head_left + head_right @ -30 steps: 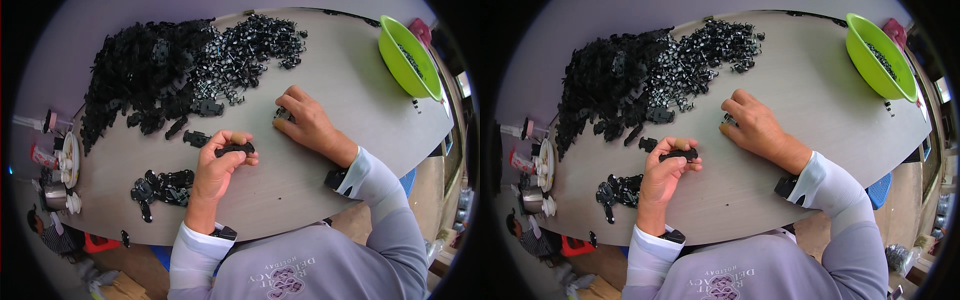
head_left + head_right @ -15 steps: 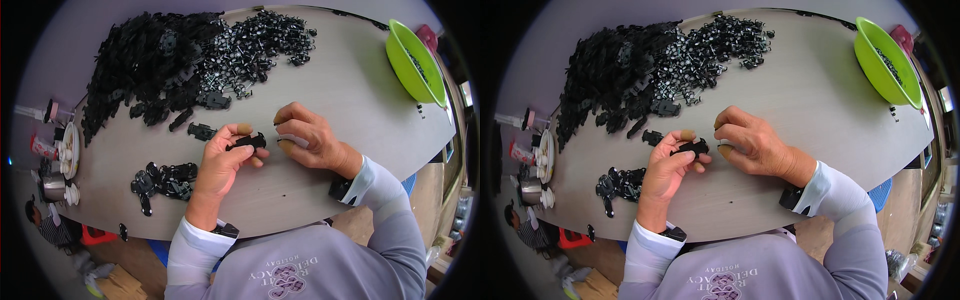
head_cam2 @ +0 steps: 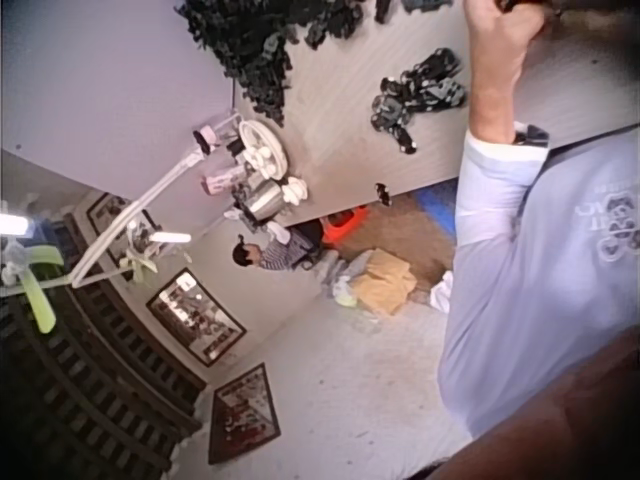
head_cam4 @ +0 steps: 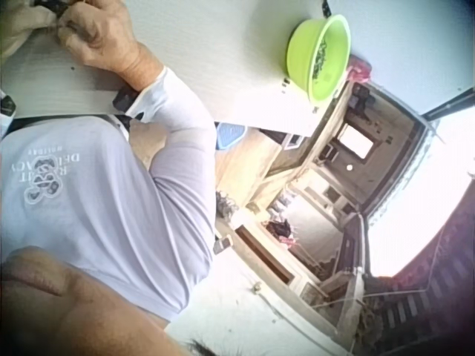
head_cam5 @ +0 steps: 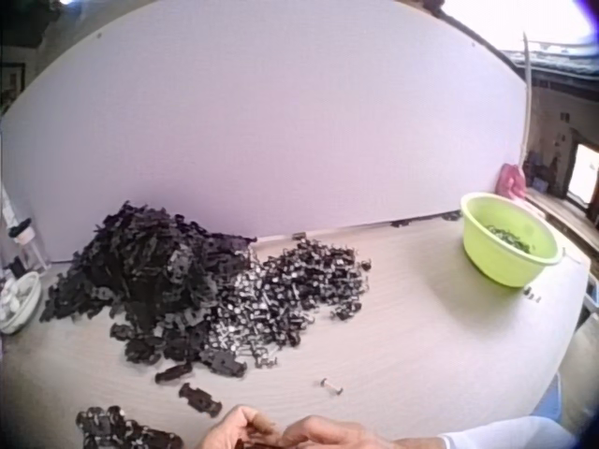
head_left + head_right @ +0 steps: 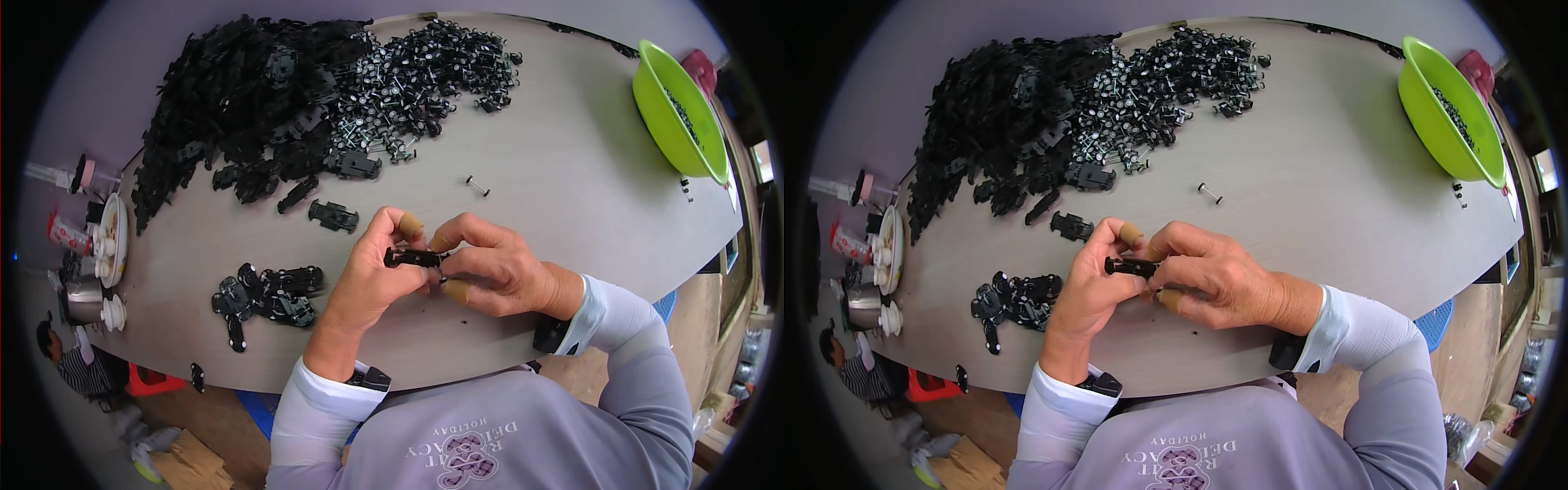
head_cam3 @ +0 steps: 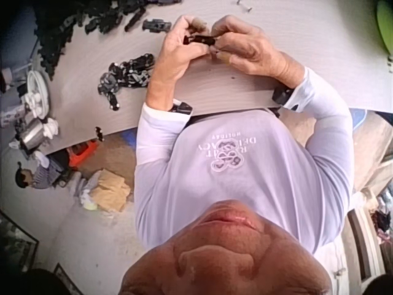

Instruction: Assembling small black plastic components by hand at a table.

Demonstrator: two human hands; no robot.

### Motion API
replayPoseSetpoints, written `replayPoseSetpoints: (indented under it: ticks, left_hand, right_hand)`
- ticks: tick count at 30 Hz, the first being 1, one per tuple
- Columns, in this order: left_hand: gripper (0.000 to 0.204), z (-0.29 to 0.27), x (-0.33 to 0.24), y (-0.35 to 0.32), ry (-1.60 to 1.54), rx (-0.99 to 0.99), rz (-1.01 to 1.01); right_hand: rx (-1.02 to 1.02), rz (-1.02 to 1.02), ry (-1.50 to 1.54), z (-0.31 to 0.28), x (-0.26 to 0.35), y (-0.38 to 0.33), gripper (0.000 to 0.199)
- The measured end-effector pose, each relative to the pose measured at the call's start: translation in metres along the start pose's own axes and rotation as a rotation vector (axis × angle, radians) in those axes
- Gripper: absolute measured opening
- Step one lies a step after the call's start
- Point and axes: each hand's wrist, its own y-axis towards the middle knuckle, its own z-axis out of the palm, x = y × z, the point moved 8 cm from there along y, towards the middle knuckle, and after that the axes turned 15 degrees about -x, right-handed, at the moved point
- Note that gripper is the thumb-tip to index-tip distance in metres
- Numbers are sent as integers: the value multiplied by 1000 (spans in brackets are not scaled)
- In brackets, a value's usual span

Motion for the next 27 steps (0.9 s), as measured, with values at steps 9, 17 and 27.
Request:
replayPoseSetpoints:
  ticks: [9,17,27]
  left_hand:
    - [21,-18,1,6,-70,-73,-33]
    - [18,-9,-1,4,-196,-87,-36]
    - [13,-8,11,4,-25,-59,-144]
  right_hand:
    - [40,100,-16,0,-8,-3,12]
    - [-21,89,-31,-17,-13,5,14]
    - [-128,-50,-175,-22,-2,12,19]
